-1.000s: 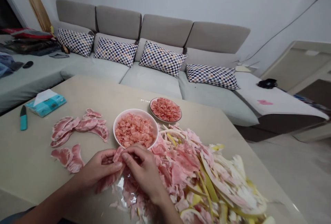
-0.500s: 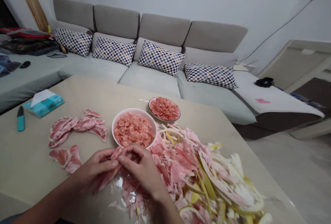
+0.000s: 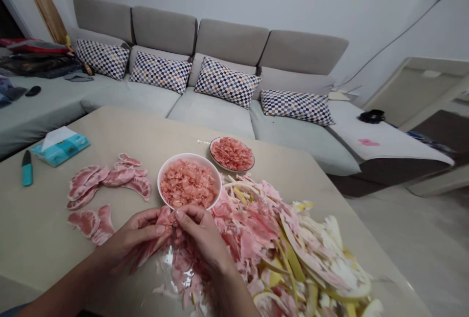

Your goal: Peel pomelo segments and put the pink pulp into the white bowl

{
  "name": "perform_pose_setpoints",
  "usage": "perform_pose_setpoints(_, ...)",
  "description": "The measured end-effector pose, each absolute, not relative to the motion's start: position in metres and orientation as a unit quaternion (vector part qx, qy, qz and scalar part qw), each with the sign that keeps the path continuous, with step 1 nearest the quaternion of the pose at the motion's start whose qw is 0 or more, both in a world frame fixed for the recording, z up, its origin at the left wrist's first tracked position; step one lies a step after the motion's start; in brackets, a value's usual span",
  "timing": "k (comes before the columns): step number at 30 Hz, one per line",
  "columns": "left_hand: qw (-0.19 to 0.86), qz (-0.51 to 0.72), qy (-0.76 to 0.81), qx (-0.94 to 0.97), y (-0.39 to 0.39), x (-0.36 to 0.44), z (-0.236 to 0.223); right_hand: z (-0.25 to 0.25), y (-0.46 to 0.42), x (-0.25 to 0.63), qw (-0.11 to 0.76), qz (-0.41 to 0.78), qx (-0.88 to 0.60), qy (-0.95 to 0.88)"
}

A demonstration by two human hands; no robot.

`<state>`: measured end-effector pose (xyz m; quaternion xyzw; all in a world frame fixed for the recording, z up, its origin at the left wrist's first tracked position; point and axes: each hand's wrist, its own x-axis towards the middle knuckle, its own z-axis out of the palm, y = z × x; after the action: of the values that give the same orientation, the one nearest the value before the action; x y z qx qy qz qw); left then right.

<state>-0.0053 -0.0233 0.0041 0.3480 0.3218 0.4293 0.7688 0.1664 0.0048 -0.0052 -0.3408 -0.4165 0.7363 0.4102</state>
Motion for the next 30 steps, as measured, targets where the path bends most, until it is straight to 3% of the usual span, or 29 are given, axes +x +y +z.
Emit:
perform_pose_setpoints(6,0.721,0.445,0.381,0.37,-0.021,-0.001,0.003,-0.003,0.004,0.166,0.399,0.674,-0.394,-0.481)
perform_pose_setpoints(18,0.754,0.456,0.343,0.326,-0.02,0.001,0.005,-0.003,0.006,0.16,0.406,0.796,-0.301,-0.334)
perform_pose_setpoints(30,0.739,0.49,0.351,0.302,-0.015,0.013,0.01,-0.008,0.003,0.155,0.432,0.706,-0.361,-0.429)
